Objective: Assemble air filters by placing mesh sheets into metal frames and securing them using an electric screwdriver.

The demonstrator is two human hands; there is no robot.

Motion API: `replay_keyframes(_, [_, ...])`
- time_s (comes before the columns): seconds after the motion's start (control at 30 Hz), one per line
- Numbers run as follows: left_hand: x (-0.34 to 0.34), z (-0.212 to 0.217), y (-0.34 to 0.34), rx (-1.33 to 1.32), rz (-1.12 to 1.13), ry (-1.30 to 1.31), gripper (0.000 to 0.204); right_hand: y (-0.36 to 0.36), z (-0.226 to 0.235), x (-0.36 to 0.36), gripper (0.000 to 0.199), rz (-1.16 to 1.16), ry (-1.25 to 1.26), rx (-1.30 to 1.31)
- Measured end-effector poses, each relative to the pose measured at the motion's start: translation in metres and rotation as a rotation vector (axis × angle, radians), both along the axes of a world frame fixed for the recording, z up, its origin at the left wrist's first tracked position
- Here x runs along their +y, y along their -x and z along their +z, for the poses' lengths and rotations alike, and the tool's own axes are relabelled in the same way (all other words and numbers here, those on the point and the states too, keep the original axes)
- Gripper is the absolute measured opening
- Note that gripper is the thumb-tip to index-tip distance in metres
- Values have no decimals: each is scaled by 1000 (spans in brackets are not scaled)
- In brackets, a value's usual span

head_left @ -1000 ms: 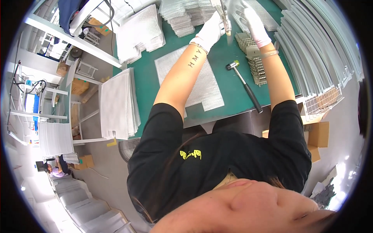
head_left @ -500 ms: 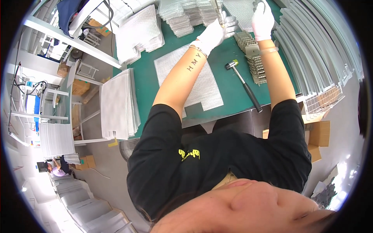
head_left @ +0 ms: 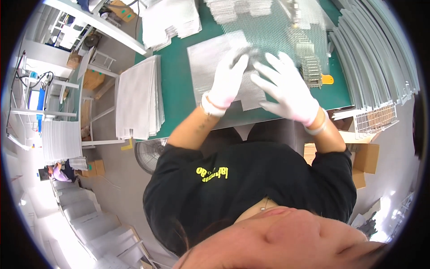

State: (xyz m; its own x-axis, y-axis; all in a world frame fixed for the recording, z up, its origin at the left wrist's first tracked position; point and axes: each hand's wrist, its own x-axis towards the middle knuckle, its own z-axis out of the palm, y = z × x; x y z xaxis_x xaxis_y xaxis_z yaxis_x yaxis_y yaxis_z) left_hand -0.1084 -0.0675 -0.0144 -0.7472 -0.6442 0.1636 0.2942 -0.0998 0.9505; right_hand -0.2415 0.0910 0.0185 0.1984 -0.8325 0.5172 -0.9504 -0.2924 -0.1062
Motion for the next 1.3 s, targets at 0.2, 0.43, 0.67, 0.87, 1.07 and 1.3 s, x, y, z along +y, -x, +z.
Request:
replay_keyframes(0.2, [10,-50,-123,-140,236,-163,39,2,-40,25,81,-572,43,-400])
replay_keyframes(0.43, [-7,-82,-134,-341,610,394,72,-34,-84,-24,86,-530,-274,-736])
replay_keyframes(0.67, [-28,-94,-125,-902,471,912,87,-31,-115,-32,81,-562,-188,-627])
replay_keyframes(0.87, [-37,-106,-124,-1010,406,915,87,-39,-141,-32,64,-619,-178,-444])
replay_keyframes(1.07, [-38,-107,-124,-1014,426,920,86,-35,-133,-35,56,-590,-262,-488])
replay_keyframes(1.3, [-41,-107,-122,-1041,420,901,86,-31,-132,-37,55,-599,-297,-490])
